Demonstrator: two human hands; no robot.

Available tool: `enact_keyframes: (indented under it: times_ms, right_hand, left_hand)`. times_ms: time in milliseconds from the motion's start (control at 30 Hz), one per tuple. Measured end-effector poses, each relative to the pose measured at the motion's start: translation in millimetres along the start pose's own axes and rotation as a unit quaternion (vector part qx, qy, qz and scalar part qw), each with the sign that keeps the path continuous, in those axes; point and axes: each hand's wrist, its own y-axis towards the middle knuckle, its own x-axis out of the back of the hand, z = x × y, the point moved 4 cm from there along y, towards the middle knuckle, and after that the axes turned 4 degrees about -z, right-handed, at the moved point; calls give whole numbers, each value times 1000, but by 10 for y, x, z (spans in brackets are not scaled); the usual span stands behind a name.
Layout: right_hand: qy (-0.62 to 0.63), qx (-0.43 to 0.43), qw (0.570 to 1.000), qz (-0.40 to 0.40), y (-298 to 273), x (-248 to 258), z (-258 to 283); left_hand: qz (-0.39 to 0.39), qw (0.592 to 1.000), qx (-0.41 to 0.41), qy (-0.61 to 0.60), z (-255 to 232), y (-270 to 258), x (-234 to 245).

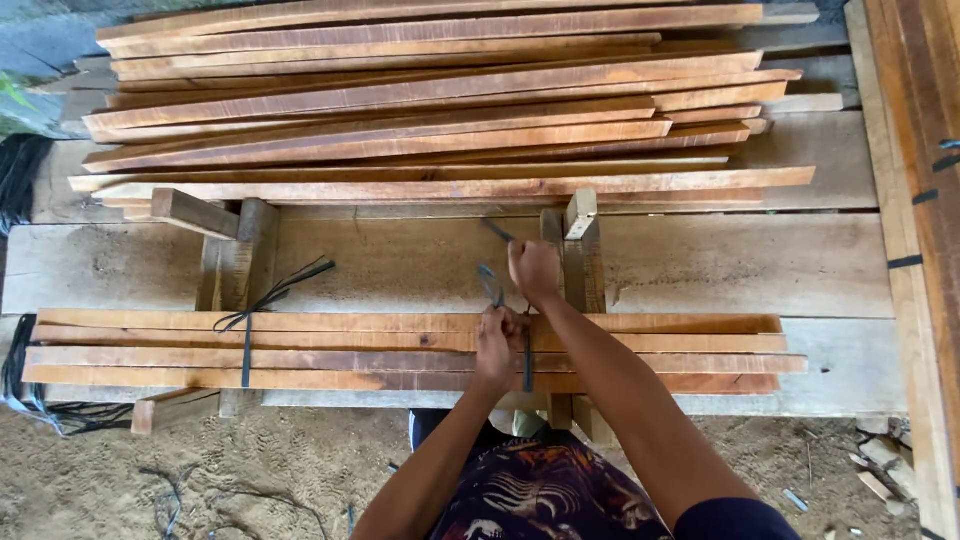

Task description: Bundling and organizing long wooden slats using plastic ties.

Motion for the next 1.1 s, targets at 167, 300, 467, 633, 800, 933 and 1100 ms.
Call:
enact_keyframes:
  times_ms: [167, 300, 467, 633, 800, 933, 1100]
  right_hand:
    - [-10, -60, 998, 15, -12, 73, 36]
    - [-41, -39, 994, 92, -33, -227, -55]
    - [-217, -7, 939, 266, -101, -666, -381]
    - [-182, -47, 918, 350, -208, -1103, -501]
    - [-233, -48, 921, 308, 78, -1326, -1166]
    - [-199, -79, 943, 257, -29, -581, -88]
    - [-202, -49, 958, 197, 60, -415, -96]
  left_hand:
    - [100, 978, -112, 148, 33, 90, 119]
    - [143, 949, -175, 219, 28, 77, 180]
    - [103, 956, -196, 194, -239, -133, 71]
    - [101, 952, -238, 166, 2, -21, 193]
    - [135, 954, -221, 149, -163, -16, 109]
    - [89, 962, -153, 208, 65, 78, 166]
    - [-35, 996, -27, 80, 114, 164, -52]
